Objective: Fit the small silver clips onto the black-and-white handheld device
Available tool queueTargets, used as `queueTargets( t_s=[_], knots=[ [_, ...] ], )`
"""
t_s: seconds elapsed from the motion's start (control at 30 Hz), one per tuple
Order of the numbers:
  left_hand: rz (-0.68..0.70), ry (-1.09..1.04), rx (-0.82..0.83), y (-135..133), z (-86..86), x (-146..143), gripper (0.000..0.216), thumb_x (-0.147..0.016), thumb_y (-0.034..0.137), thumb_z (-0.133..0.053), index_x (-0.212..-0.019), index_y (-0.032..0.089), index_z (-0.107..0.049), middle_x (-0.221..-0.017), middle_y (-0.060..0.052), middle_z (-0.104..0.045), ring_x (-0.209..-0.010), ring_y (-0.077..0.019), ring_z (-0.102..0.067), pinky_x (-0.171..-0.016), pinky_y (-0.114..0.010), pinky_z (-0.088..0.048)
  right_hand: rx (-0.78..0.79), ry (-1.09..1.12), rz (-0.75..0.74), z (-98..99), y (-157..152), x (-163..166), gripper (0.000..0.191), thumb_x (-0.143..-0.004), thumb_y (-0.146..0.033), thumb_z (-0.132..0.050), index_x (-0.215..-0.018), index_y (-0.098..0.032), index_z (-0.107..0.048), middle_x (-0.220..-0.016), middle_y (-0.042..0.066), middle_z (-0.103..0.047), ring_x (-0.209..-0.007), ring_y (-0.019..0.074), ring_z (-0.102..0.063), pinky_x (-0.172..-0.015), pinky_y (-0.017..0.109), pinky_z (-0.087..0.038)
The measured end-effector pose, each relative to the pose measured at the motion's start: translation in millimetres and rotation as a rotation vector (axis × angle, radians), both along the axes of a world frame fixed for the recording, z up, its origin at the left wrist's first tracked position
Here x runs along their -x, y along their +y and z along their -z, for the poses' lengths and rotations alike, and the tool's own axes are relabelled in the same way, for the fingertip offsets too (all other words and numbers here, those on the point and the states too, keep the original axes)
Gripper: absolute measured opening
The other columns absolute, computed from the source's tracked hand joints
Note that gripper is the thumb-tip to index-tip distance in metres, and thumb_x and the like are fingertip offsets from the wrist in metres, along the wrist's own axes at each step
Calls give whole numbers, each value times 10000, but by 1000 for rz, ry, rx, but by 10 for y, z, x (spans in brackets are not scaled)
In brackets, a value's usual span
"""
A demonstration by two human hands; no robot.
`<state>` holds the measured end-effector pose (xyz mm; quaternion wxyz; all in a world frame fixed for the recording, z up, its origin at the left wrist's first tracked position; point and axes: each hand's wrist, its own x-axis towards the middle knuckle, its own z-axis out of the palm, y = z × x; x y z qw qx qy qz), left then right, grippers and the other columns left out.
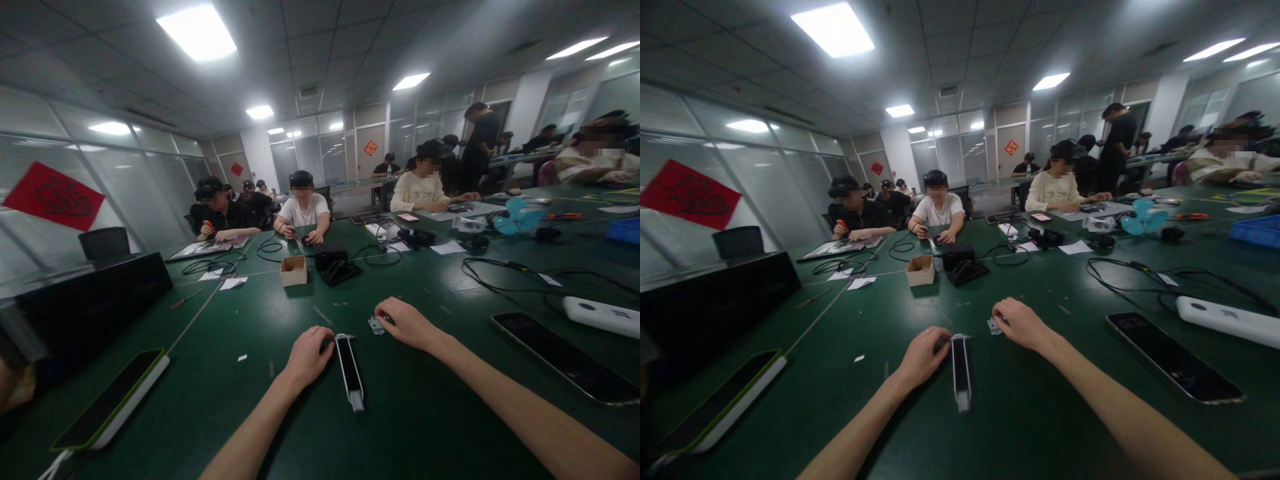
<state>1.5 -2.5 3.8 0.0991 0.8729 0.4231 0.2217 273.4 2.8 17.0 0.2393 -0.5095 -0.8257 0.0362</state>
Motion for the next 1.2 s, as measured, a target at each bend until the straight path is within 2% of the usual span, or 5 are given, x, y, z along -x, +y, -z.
queueTargets(
  t_s=[0.37,0.53,0.83,1.0,1.2],
  knots=[
    [-24,-10,-23,0,11,-5,120,-862,194,-481,-931,198,-578,-934,-29,-612,-845,-173,-562,-741,-289,-449,9,61,-164,22,-118,236,125,-854,-189,-491,-881,-179,-613,-877,57,-616,-798,175,-562,-721,320,-482],
    [-28,-3,-27,-18,-14,-14,125,-863,211,-474,-921,197,-583,-919,-36,-612,-834,-177,-561,-725,-288,-449,10,77,-173,51,-103,216,123,-862,-203,-492,-884,-182,-612,-880,53,-611,-797,171,-563,-721,316,-482],
    [-89,-74,-72,-59,-66,-35,170,-845,241,-510,-1004,199,-556,-966,-45,-612,-901,-197,-570,-815,-333,-447,29,166,-200,28,-157,304,114,-845,-192,-508,-890,-176,-611,-879,46,-609,-783,155,-561,-707,292,-488],
    [-52,-97,-104,-102,-109,-61,158,-851,234,-515,-1000,195,-550,-965,-46,-608,-896,-195,-567,-795,-327,-456,49,262,-187,47,-186,376,120,-835,-215,-520,-908,-178,-607,-879,43,-613,-760,151,-561,-677,287,-488],
    [46,-56,-224,-136,-81,-90,124,-864,240,-555,-979,203,-580,-960,-45,-614,-870,-188,-567,-762,-312,-446,157,478,-184,-17,-351,615,81,-812,-236,-559,-859,-180,-593,-823,17,-623,-738,141,-576,-675,266,-488]
  ],
)
